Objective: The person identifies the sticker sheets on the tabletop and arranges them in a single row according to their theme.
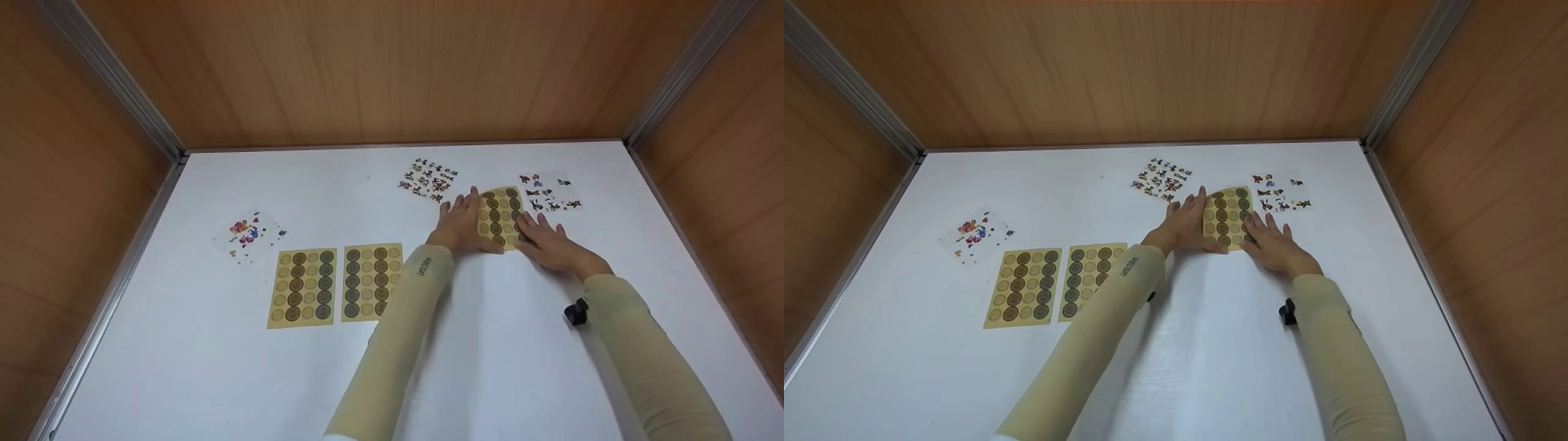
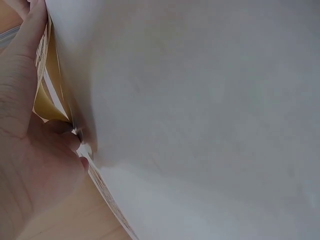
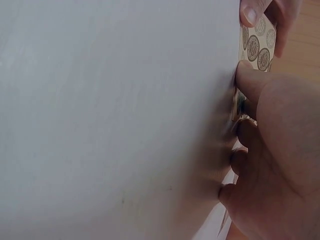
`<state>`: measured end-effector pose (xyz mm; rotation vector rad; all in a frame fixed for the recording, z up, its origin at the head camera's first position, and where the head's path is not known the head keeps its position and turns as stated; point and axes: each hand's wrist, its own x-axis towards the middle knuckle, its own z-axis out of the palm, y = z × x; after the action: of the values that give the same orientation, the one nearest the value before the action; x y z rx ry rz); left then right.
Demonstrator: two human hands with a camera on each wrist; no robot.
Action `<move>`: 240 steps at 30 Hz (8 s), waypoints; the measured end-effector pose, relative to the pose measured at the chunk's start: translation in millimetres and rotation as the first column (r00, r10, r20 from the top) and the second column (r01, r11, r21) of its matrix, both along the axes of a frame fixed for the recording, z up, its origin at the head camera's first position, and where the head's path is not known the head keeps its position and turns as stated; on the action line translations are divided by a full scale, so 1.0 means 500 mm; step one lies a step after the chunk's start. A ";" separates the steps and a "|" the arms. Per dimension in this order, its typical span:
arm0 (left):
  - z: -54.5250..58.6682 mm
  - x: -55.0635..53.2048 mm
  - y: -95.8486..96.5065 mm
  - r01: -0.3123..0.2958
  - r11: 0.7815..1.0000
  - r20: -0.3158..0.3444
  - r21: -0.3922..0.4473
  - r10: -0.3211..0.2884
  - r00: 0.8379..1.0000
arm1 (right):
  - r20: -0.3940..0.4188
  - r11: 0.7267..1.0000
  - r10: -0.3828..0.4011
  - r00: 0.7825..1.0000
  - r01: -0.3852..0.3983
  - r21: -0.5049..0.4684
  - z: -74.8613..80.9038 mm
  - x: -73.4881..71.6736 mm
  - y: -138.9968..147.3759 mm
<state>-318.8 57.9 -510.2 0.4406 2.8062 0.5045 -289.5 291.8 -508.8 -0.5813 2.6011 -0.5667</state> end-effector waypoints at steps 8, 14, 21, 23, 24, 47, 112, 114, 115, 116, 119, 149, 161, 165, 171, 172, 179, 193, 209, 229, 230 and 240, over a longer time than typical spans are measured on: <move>-0.005 -0.005 0.004 -0.021 1.000 0.006 0.009 0.021 1.000 | 0.001 1.000 0.000 1.000 0.000 -0.006 0.002 -0.002 0.003; -0.003 -0.002 0.007 -0.038 0.999 0.022 0.023 0.037 0.999 | -0.006 1.000 0.006 1.000 -0.006 -0.018 0.002 -0.001 0.004; 0.000 0.002 0.007 -0.039 0.999 0.027 0.029 0.038 0.999 | -0.005 1.000 0.020 1.000 -0.020 -0.023 -0.001 0.002 0.001; 0.000 0.003 0.007 -0.041 0.999 0.027 0.025 0.040 0.999 | -0.005 0.999 0.023 1.000 -0.023 -0.025 -0.001 0.002 0.001; 0.000 0.004 0.007 -0.042 0.999 0.026 0.023 0.042 0.999 | -0.004 0.999 0.025 1.000 -0.025 -0.027 -0.001 0.003 0.001; -0.004 0.020 0.007 -0.063 0.994 0.018 0.086 0.062 0.998 | 0.001 1.000 0.020 1.000 -0.020 0.006 0.001 -0.002 -0.001; 0.049 0.077 0.013 -0.070 0.604 0.054 0.794 0.044 0.998 | 0.074 0.872 -0.263 0.962 0.270 -0.409 0.049 0.017 0.007; 0.056 0.081 0.007 -0.079 0.549 0.080 0.832 0.021 0.997 | 0.119 0.806 -0.284 0.951 0.304 -0.508 0.054 0.019 0.001; 0.058 0.083 0.005 -0.086 0.520 0.096 0.850 0.008 0.995 | 0.160 0.763 -0.294 0.942 0.332 -0.554 0.056 0.020 -0.003; 0.061 0.086 0.002 -0.094 0.498 0.109 0.862 -0.002 0.994 | 0.215 0.708 -0.305 0.928 0.372 -0.601 0.058 0.020 -0.006; 0.067 0.094 -0.006 -0.116 0.450 0.139 0.886 -0.019 0.990 | 0.375 0.545 -0.335 0.865 0.502 -0.672 0.065 0.023 -0.012; 0.092 0.158 -0.131 -0.428 0.241 0.428 0.871 0.053 0.902 | 0.525 0.394 -0.172 0.834 0.546 -0.739 0.104 0.066 -0.076; 0.091 0.171 -0.162 -0.386 0.306 0.386 0.870 0.066 0.920 | 0.498 0.461 -0.219 0.839 0.539 -0.705 0.104 0.068 -0.087; 0.090 0.175 -0.175 -0.380 0.311 0.382 0.871 0.057 0.922 | 0.501 0.472 -0.216 0.838 0.539 -0.698 0.105 0.070 -0.092; 0.085 0.191 -0.197 -0.393 0.349 0.396 0.851 0.065 0.916 | 0.495 0.527 -0.213 0.843 0.525 -0.668 0.095 0.075 -0.108; 0.084 0.194 -0.201 -0.396 0.355 0.399 0.847 0.067 0.914 | 0.494 0.534 -0.212 0.843 0.523 -0.665 0.093 0.076 -0.112; 0.076 0.214 -0.226 -0.402 0.430 0.398 0.808 0.104 0.911 | 0.476 0.559 -0.198 0.857 0.498 -0.663 0.075 0.083 -0.140; 0.044 0.235 -0.247 -0.386 0.631 0.331 0.673 0.209 0.920 | 0.445 0.637 -0.153 0.882 0.433 -0.638 0.031 0.097 -0.171; 0.046 0.248 -0.254 -0.334 0.769 0.217 0.545 0.255 0.942 | 0.397 0.710 -0.131 0.908 0.366 -0.602 0.011 0.101 -0.188; 0.036 0.245 -0.240 -0.304 0.836 0.153 0.457 0.263 0.953 | 0.158 0.868 -0.045 0.986 0.117 -0.482 0.005 0.106 -0.183; 0.036 0.246 -0.242 -0.296 0.840 0.142 0.454 0.260 0.955 | 0.149 0.875 -0.038 0.988 0.105 -0.473 0.005 0.106 -0.184; 0.035 0.255 -0.245 -0.247 0.863 0.075 0.440 0.238 0.968 | 0.014 0.913 0.010 1.000 -0.004 -0.408 0.000 0.111 -0.184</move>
<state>-191.4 -64.5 -492.6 0.1585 2.7261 1.2174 -233.8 199.9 -508.9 -0.7087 2.4723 -1.1230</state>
